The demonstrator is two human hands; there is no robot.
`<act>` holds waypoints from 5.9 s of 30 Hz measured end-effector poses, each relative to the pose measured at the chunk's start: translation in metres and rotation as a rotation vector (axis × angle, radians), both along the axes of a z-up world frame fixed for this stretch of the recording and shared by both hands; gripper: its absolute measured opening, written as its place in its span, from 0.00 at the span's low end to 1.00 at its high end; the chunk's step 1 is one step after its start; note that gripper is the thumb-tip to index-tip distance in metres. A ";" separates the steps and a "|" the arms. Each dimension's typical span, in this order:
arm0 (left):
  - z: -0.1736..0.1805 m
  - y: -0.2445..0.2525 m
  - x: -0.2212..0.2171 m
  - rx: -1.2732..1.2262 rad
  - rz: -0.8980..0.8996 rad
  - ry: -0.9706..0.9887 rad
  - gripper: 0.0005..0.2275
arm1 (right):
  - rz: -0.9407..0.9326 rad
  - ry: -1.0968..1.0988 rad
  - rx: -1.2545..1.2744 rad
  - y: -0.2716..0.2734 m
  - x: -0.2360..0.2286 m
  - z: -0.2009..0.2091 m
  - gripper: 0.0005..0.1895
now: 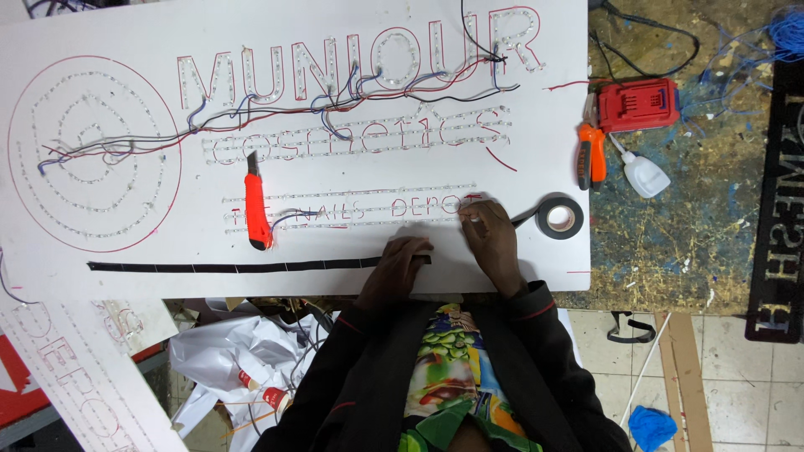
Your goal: The person assembles a lighted sign by arranging and securing wires onto a white board with red lettering. They use pliers to cut wires and a utility knife to cut a black strip, then apply black tape to secure the components.
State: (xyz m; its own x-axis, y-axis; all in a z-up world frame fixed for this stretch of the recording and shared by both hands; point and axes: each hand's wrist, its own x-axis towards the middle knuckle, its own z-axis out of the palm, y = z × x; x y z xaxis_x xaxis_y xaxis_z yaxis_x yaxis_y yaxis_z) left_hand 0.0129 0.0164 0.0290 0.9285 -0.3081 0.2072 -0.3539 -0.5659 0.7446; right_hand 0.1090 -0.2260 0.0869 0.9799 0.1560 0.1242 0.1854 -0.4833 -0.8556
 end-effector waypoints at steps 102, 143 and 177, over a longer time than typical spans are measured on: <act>0.018 -0.089 0.361 -0.017 0.006 -0.200 0.08 | -0.374 0.474 0.731 -0.026 0.256 -0.045 0.15; 0.033 -0.065 0.368 -0.474 -0.099 0.095 0.06 | -0.328 0.395 0.654 -0.015 0.249 -0.024 0.06; 0.024 -0.079 0.367 -0.429 -0.010 0.107 0.08 | -0.364 0.419 0.660 -0.016 0.240 -0.032 0.15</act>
State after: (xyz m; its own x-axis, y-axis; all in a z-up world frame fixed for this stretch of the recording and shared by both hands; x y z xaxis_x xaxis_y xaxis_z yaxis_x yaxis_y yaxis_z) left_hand 0.3800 -0.0627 0.0531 0.9490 -0.2244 0.2214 -0.2663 -0.1947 0.9440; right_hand 0.3488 -0.2419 0.0551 0.9403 -0.1538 -0.3037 -0.2779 0.1684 -0.9457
